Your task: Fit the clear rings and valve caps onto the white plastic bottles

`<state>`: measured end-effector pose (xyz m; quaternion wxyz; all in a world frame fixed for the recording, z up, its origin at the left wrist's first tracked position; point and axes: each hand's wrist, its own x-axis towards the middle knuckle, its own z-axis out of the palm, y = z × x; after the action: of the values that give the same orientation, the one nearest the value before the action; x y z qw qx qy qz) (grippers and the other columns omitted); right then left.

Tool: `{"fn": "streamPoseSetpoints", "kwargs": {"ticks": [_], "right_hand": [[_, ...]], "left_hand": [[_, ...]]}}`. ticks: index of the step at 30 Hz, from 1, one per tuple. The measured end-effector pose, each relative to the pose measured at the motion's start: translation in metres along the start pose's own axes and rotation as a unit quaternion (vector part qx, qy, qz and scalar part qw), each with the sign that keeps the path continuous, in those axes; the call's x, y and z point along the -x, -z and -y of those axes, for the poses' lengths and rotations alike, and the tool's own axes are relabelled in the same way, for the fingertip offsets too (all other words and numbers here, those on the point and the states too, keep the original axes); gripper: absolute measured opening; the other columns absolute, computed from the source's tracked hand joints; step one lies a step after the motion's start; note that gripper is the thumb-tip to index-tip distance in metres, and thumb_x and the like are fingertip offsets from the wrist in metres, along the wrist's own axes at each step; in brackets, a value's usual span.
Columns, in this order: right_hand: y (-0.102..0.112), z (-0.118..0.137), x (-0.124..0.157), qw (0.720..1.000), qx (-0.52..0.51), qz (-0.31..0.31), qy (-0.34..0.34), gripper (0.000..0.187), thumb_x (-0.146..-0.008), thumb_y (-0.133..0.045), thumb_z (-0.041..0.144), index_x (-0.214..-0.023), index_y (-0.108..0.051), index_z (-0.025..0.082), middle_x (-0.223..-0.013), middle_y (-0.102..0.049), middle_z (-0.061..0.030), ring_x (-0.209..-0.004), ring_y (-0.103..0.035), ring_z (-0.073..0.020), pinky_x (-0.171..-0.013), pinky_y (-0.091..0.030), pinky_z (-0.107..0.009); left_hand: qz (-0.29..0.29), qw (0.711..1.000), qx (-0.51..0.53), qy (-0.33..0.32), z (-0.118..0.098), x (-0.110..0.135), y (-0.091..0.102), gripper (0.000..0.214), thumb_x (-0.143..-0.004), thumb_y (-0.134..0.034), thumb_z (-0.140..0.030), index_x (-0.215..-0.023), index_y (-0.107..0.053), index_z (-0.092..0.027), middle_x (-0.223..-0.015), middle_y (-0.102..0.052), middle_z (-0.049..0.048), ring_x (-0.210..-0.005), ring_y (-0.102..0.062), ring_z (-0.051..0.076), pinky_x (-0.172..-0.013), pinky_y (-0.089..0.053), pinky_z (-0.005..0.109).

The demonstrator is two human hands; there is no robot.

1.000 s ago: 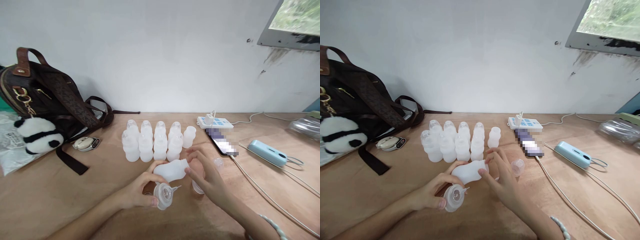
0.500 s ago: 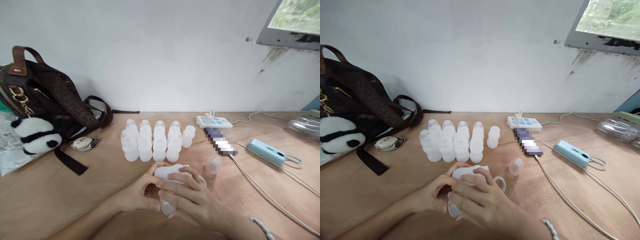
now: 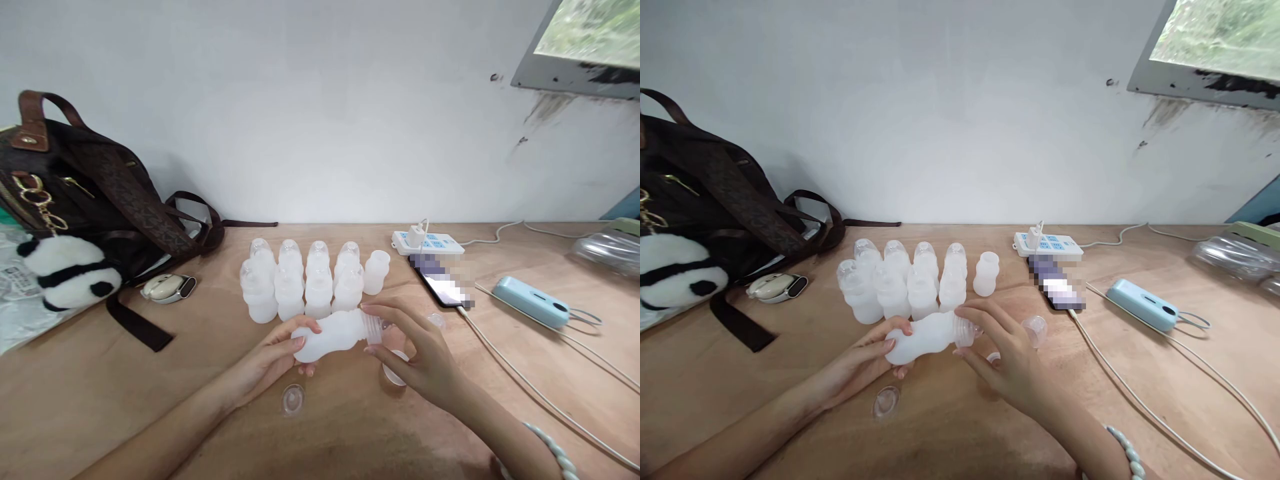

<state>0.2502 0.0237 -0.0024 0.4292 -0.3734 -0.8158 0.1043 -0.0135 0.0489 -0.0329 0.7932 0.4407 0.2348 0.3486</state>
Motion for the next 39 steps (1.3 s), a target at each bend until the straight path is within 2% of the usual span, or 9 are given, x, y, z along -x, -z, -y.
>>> {"fn": "streamPoseSetpoints", "kwargs": {"ticks": [8, 13, 18, 22, 28, 30, 33, 36, 39], "right_hand": [[-0.001, 0.007, -0.001, 0.996, -0.01, 0.015, 0.088, 0.034, -0.097, -0.057, 0.013, -0.128, -0.062, 0.025, -0.12, -0.069, -0.0099, -0.108, -0.069, -0.0231, -0.084, -0.062, -0.036], [-0.004, 0.008, -0.001, 0.995, 0.013, 0.006, 0.101, 0.033, -0.097, -0.055, 0.011, -0.126, -0.061, 0.025, -0.117, -0.071, -0.0096, -0.103, -0.07, -0.0223, -0.079, -0.061, -0.035], [-0.007, 0.005, 0.003, 0.998, 0.008, 0.005, -0.055, 0.029, -0.095, -0.064, 0.038, -0.121, -0.062, 0.025, -0.104, -0.075, -0.0078, -0.087, -0.073, -0.0233, -0.064, -0.061, -0.032], [-0.007, 0.003, 0.005, 0.989, -0.026, 0.021, -0.146, 0.021, -0.097, -0.056, 0.043, -0.106, -0.06, 0.024, -0.077, -0.072, -0.0011, -0.059, -0.063, -0.0167, -0.05, -0.051, -0.027], [0.005, 0.002, 0.001, 0.979, -0.083, 0.11, -0.151, 0.027, -0.095, -0.06, 0.04, -0.118, -0.057, 0.025, -0.107, -0.072, -0.0076, -0.077, -0.066, -0.0187, -0.061, -0.054, -0.03], [0.005, 0.001, 0.0, 0.972, -0.081, 0.129, -0.181, 0.019, -0.097, -0.057, 0.042, -0.103, -0.061, 0.024, -0.085, -0.072, -0.0037, -0.068, -0.064, -0.0181, -0.059, -0.051, -0.03], [0.003, -0.002, 0.0, 0.955, -0.06, 0.159, -0.243, 0.038, -0.102, -0.044, 0.05, -0.078, -0.055, 0.023, -0.056, -0.059, 0.0009, -0.056, -0.057, -0.0184, -0.053, -0.047, -0.031], [0.006, -0.003, -0.001, 0.956, -0.089, 0.15, -0.237, 0.035, -0.102, -0.04, 0.052, -0.105, -0.061, 0.023, -0.088, -0.07, -0.006, -0.084, -0.067, -0.0241, -0.071, -0.055, -0.038], [0.013, -0.002, -0.003, 0.958, -0.146, 0.142, -0.203, 0.049, -0.095, -0.058, 0.048, -0.138, -0.045, 0.03, -0.127, -0.063, -0.0086, -0.113, -0.062, -0.0255, -0.092, -0.054, -0.042]], "left_hand": [[0.017, 0.999, -0.043, 0.005, -0.001, -0.006, -0.004, 0.053, -0.09, -0.062, -0.061, -0.116, -0.059, -0.015, -0.079, -0.072, 0.0058, -0.049, -0.049, 0.009, -0.048, -0.034, 0.022], [-0.003, 0.998, -0.066, 0.018, 0.0, -0.006, -0.005, 0.062, -0.088, -0.059, -0.069, -0.113, -0.06, -0.012, -0.073, -0.07, 0.0067, -0.053, -0.05, 0.012, -0.046, -0.031, 0.022], [-0.014, 0.99, -0.137, -0.01, -0.001, -0.002, -0.002, 0.057, -0.077, -0.08, -0.056, -0.119, -0.061, -0.023, -0.107, -0.064, 0.0046, -0.087, -0.057, 0.019, -0.07, -0.044, 0.026], [0.004, 0.981, -0.192, -0.011, -0.001, -0.001, -0.003, 0.059, -0.071, -0.085, -0.05, -0.12, -0.061, -0.027, -0.108, -0.059, 0.0011, -0.094, -0.054, 0.02, -0.08, -0.041, 0.029], [-0.006, 0.985, -0.17, -0.011, 0.001, -0.002, -0.006, 0.052, -0.079, -0.079, -0.054, -0.121, -0.061, -0.028, -0.105, -0.058, 0.0, -0.083, -0.052, 0.015, -0.069, -0.04, 0.024], [-0.005, 0.985, -0.174, -0.014, 0.001, -0.002, -0.007, 0.053, -0.078, -0.081, -0.053, -0.12, -0.062, -0.028, -0.106, -0.059, 0.0002, -0.086, -0.053, 0.016, -0.071, -0.041, 0.024], [-0.005, 0.983, -0.182, -0.023, 0.002, -0.002, -0.006, 0.057, -0.073, -0.084, -0.053, -0.119, -0.064, -0.025, -0.105, -0.061, 0.0009, -0.091, -0.054, 0.018, -0.077, -0.042, 0.026], [-0.02, 0.984, -0.175, -0.009, 0.004, -0.002, -0.005, 0.056, -0.076, -0.081, -0.054, -0.121, -0.063, -0.026, -0.105, -0.06, 0.0009, -0.084, -0.055, 0.016, -0.071, -0.045, 0.025], [-0.026, 0.987, -0.161, -0.007, 0.006, -0.003, -0.003, 0.055, -0.08, -0.077, -0.057, -0.123, -0.061, -0.027, -0.104, -0.06, 0.0008, -0.075, -0.056, 0.013, -0.065, -0.046, 0.024]]}}
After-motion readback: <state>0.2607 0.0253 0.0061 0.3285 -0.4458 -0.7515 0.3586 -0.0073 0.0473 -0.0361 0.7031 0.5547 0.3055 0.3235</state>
